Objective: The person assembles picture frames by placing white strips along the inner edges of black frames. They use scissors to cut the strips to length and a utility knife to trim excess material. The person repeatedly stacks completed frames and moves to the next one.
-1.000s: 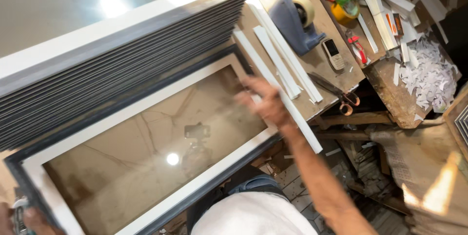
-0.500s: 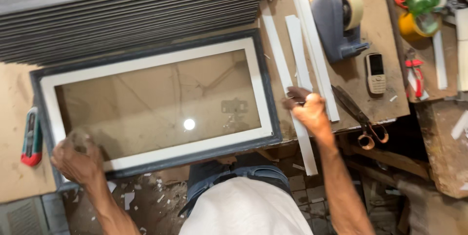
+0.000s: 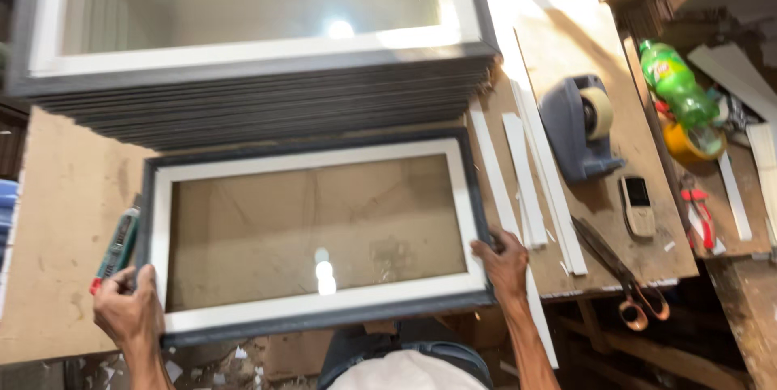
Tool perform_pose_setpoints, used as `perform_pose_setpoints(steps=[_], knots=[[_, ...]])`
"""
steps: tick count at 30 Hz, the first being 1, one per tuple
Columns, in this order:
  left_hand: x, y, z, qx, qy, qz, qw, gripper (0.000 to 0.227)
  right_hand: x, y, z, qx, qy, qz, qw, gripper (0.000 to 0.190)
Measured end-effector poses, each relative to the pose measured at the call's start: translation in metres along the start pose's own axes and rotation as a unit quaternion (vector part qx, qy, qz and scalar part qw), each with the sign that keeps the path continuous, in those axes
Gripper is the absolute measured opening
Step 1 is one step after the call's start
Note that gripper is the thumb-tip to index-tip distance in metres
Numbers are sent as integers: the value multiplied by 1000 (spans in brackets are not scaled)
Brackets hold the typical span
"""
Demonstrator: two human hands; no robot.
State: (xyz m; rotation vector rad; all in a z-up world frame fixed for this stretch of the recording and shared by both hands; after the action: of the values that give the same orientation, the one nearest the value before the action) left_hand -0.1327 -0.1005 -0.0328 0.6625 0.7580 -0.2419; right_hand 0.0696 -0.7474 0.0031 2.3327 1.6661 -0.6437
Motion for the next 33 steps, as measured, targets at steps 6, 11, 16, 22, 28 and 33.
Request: perform_pose_setpoints(steps=[6, 11, 16, 22, 28, 33], knots=[[-43, -7, -32, -138, -227, -54, 963, 31, -43, -27, -43, -43, 106, 52, 992, 54], [-74, 73, 1, -89, -148, -15, 985, 31, -70, 19, -150, -138, 27, 71, 987, 51], [-55, 217, 159, 18, -322, -36, 946, 28, -26, 156, -274, -277, 33, -9, 960, 34], [19, 317, 228, 59, -251, -73, 963, 29, 60, 282, -325, -210, 156, -38, 964, 48], [88, 344, 203, 57, -244, -215, 944, 33, 57, 265, -307, -242, 45, -138, 959, 54], [41, 283, 187, 135, -402, -130, 896, 33, 63, 227, -272, -219, 178, -80, 956, 63]])
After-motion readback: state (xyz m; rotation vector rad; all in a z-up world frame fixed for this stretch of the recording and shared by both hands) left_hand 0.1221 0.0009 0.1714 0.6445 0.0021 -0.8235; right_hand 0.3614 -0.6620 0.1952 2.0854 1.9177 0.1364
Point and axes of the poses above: each hand's wrist, its own y-axis towards the middle knuckle, its own x-axis out of the palm, z = x × y, the point moved 4 cm from there along y, towards the middle knuckle, and after that the axes turned 10 degrees about z, right-handed, at the moved point
